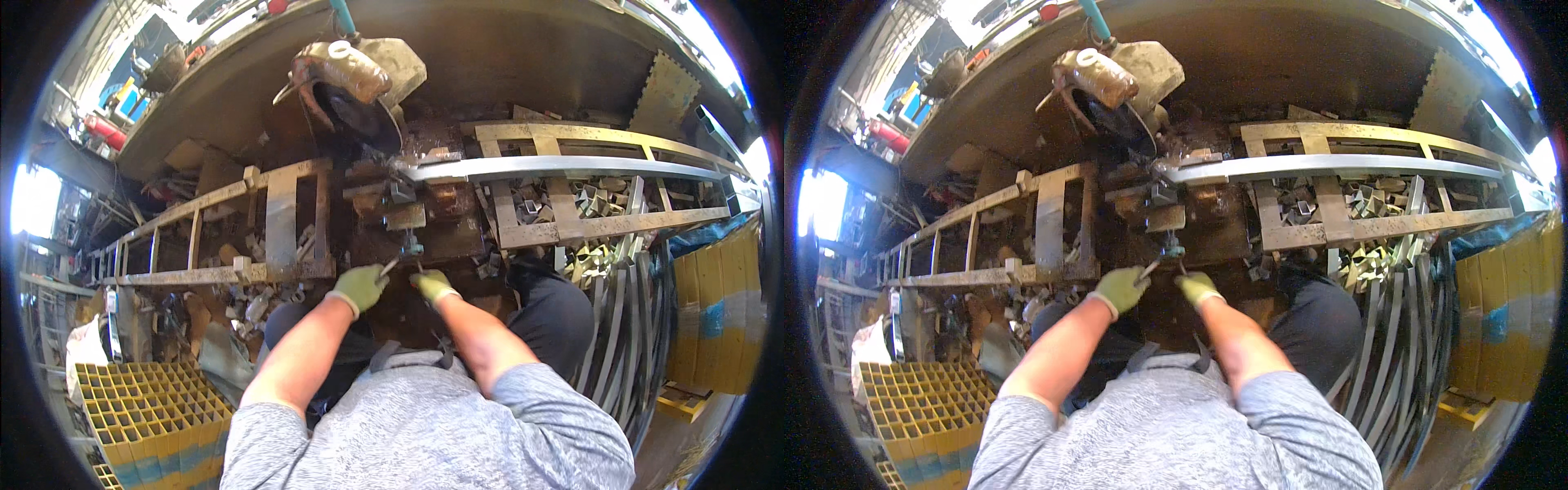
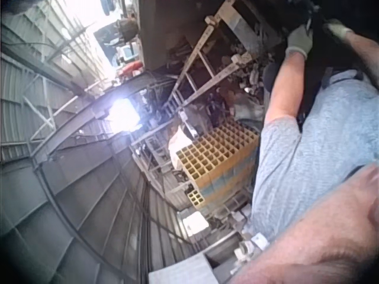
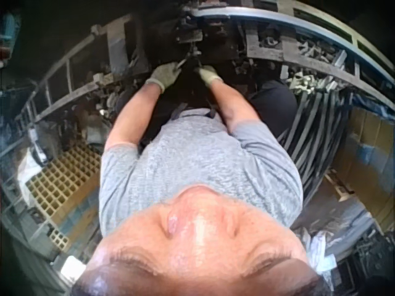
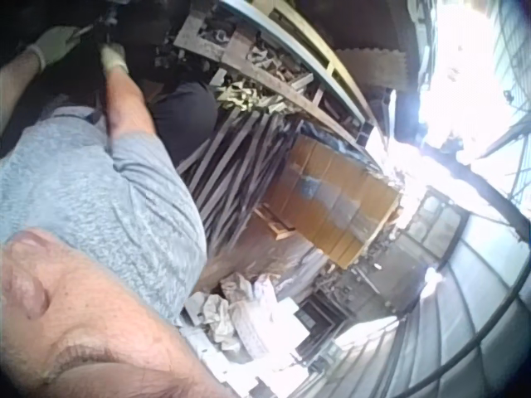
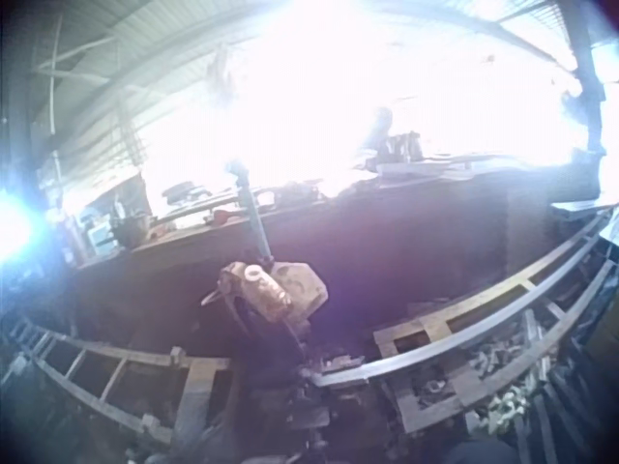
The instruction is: The person uses a chop saw to cut a long metal bar into shorter pieces. They position the bar, lower the saw blade to cut, then remove the cut piece and repeat the process.
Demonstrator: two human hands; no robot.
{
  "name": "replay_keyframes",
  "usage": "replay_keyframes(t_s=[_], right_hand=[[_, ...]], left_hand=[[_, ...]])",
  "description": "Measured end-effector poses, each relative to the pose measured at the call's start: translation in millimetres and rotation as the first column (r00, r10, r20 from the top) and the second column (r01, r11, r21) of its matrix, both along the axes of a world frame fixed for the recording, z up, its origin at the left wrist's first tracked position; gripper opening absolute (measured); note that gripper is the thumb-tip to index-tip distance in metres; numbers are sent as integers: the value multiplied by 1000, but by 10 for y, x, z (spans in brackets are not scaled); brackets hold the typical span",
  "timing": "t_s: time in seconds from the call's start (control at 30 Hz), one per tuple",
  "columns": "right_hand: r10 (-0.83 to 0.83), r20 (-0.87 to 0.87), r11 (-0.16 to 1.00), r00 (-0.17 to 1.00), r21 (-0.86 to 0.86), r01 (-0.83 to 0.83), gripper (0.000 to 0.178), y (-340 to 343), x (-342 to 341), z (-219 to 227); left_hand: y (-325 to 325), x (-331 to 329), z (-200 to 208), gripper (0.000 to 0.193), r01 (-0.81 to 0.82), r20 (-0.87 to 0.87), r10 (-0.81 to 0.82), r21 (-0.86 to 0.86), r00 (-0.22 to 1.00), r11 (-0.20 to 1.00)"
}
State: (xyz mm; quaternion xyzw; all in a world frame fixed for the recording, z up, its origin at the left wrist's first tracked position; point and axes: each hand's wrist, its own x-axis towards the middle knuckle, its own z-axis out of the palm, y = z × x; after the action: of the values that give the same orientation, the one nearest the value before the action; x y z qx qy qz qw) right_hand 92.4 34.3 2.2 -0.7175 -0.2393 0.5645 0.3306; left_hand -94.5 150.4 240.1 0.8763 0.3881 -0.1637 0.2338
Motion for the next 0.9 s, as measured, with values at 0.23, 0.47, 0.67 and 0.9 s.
replay_keyframes(t_s=[0.23,0.47,0.67,0.9], right_hand=[[414,410,908,813,-247,-338,60,-107,563,1196],[602,424,796,677,-243,-555,65,-191,791,2815],[640,492,685,591,-17,-728,58,321,-364,3638],[227,243,741,943,585,-330,41,-187,623,3500]], left_hand=[[51,117,-1407,68,-346,-151,347,30,926,938],[-603,1253,-1992,71,-692,-104,792,-564,602,451],[-986,1418,-1280,51,662,-195,723,-298,663,-688],[-228,279,308,50,57,185,266,-903,946,426]])
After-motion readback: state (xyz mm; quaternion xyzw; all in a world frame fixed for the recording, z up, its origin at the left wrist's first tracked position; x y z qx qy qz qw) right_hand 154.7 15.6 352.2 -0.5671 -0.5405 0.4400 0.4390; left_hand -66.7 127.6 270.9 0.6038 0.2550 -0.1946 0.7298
